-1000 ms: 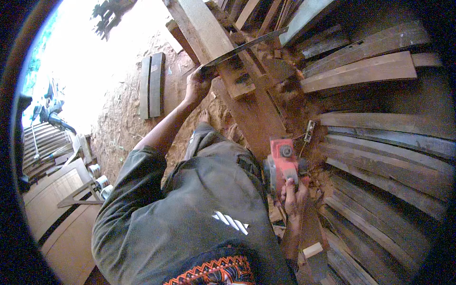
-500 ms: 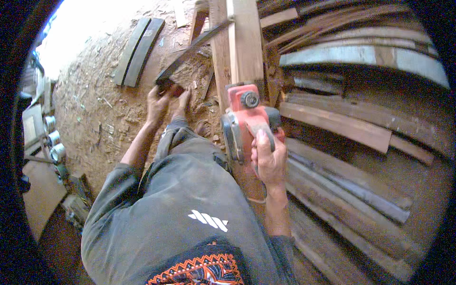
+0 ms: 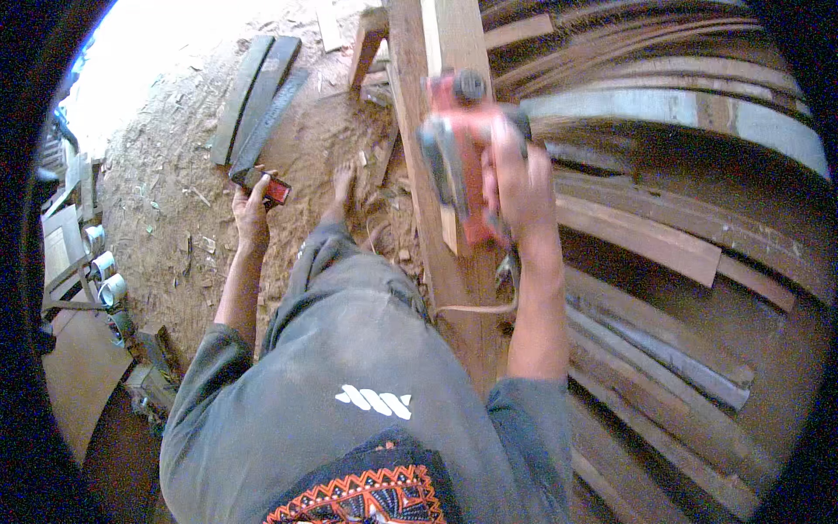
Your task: The person sands a wooden plank with a handheld electric sander, repeatedly flipping the plank to sand multiple faces. The person also uses a metal ruler to measure the plank and visually inspects the sanded surfaces.
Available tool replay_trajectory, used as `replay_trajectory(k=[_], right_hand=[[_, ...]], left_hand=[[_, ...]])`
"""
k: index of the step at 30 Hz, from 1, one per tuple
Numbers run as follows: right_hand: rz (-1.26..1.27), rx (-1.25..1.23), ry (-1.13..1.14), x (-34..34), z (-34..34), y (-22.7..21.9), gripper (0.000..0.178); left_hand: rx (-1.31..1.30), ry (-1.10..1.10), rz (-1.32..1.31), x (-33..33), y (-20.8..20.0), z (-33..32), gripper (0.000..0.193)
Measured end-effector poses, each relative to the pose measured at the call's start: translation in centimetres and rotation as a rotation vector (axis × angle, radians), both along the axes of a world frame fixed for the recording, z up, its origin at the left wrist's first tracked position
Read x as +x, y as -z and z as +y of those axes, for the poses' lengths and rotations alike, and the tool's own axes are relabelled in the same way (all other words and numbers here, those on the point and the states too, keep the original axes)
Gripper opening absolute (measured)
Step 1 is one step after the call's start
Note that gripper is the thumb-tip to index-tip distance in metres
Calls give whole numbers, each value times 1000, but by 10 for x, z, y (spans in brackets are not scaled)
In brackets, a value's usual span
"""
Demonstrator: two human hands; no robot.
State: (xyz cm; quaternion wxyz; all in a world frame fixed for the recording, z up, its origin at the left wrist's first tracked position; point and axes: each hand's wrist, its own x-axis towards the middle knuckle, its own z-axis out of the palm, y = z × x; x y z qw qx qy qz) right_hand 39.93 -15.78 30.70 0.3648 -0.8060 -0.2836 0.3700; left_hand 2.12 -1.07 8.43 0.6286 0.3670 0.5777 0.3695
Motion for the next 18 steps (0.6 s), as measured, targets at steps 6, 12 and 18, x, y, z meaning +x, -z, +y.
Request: replay_trajectory(k=[6,12,18], right_hand=[[171,-85,267,-83,-187,-32,37],[157,-7,304,-53,-106,-25,44],[1,168,95,57,103,2,63]], left_hand=[[-107,-63,81,-20,32,-21,22],[-196,-66,22,-6,24,-27,20],[-162,-110,11,9,8,-13,20]])
